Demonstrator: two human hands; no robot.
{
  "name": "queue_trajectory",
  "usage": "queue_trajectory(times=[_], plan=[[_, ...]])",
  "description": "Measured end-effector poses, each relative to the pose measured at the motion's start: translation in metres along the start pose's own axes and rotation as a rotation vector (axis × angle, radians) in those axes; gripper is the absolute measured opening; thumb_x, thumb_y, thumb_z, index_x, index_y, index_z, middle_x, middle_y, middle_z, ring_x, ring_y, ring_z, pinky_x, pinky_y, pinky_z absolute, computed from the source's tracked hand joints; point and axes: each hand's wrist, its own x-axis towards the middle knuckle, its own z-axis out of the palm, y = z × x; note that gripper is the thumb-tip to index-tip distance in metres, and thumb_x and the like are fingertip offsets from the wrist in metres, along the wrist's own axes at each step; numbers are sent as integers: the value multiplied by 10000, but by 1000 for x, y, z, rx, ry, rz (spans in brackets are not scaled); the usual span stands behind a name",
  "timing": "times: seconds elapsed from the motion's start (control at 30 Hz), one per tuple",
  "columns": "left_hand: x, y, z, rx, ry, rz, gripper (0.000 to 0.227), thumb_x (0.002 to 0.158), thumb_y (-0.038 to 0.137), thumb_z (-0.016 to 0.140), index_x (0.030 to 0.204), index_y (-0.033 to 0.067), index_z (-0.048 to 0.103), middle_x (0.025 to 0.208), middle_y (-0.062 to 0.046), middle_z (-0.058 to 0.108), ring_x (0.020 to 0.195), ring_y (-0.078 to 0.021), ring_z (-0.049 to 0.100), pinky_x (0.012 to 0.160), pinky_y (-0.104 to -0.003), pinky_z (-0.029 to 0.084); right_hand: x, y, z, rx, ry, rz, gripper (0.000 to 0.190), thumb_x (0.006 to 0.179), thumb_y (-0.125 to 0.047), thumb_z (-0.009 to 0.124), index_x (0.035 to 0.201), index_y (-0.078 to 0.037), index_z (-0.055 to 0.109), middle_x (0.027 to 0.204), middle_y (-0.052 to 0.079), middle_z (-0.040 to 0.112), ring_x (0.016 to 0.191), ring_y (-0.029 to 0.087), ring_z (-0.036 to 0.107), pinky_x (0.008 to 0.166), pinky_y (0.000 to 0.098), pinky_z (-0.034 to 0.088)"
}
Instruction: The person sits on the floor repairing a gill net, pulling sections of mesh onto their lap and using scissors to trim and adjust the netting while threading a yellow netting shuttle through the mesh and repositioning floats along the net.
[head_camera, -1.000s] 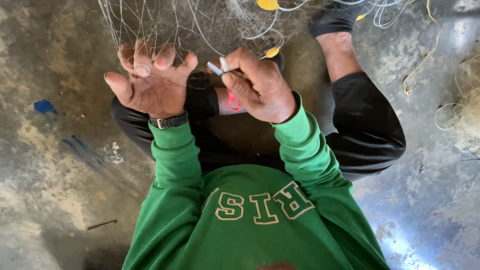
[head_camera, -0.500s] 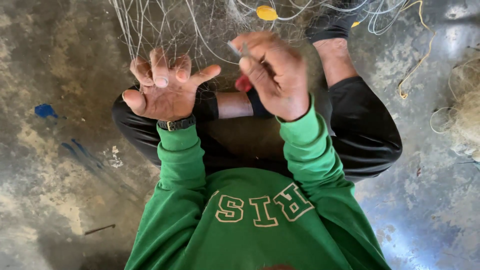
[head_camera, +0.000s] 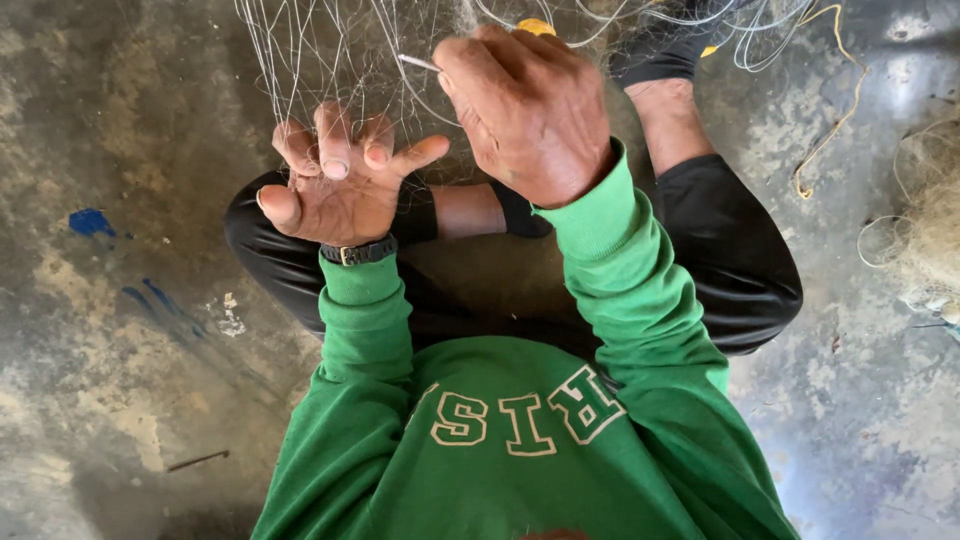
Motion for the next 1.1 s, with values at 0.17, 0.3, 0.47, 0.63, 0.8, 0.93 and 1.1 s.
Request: queue_trajectory(times=[0.17, 0.3, 0.47, 0.63, 0.8, 0.93, 1.1], plan=[[0, -1, -1, -6, -11, 4, 260, 884, 349, 465, 1015, 129, 508, 954, -14, 426, 1013, -218, 467, 933, -678, 250, -1, 2, 3, 59, 7, 14, 44, 923, -71, 509, 881, -61, 497, 709, 38, 487, 546, 211, 457, 463, 309, 381], [-1, -2, -1, -12, 9, 1, 246, 882, 356, 473, 994, 140, 505, 954, -14, 440, 999, -214, 466, 928, -677, 261, -1, 4, 5, 89, 2, 5, 38, 921, -62, 517, 886, -57, 503, 704, 46, 499, 522, 201, 447, 431, 305, 362], [-5, -4, -4, -2, 25, 0, 346, 883, 391, 463, 1151, 183, 535, 972, 2, 437, 995, -199, 454, 935, -686, 251, 1, 2, 5, 181, -3, 8, 27, 916, -36, 510, 890, -42, 505, 724, 58, 491, 540, 223, 433, 444, 323, 357], [-4, -5, -4, -44, 33, -1, 254, 874, 377, 483, 996, 156, 509, 946, -3, 444, 995, -205, 472, 934, -663, 265, 1, 0, 6, 228, 1, 15, 46, 896, 18, 523, 898, -15, 491, 741, 87, 477, 587, 228, 464, 477, 327, 400], [-4, -6, -3, -34, 37, 0, 243, 876, 371, 481, 986, 157, 510, 955, -4, 447, 986, -201, 468, 926, -664, 270, 1, -1, 9, 179, 26, 38, 26, 910, -24, 505, 888, -28, 492, 713, 82, 447, 551, 240, 430, 460, 341, 384], [-4, -7, -3, -49, 21, 5, 230, 875, 358, 483, 955, 142, 500, 953, -10, 442, 980, -209, 461, 923, -666, 267, 1, -4, 8, 162, 23, 53, 32, 907, -30, 505, 882, -29, 486, 720, 76, 459, 573, 235, 459, 465, 336, 388], [-6, -9, -6, -49, 24, 3, 240, 875, 368, 481, 957, 143, 502, 951, -10, 448, 983, -211, 468, 924, -663, 277, 0, -9, 11, 97, 60, 70, 41, 904, -35, 515, 880, -48, 485, 743, 55, 471, 553, 203, 467, 440, 311, 396]])
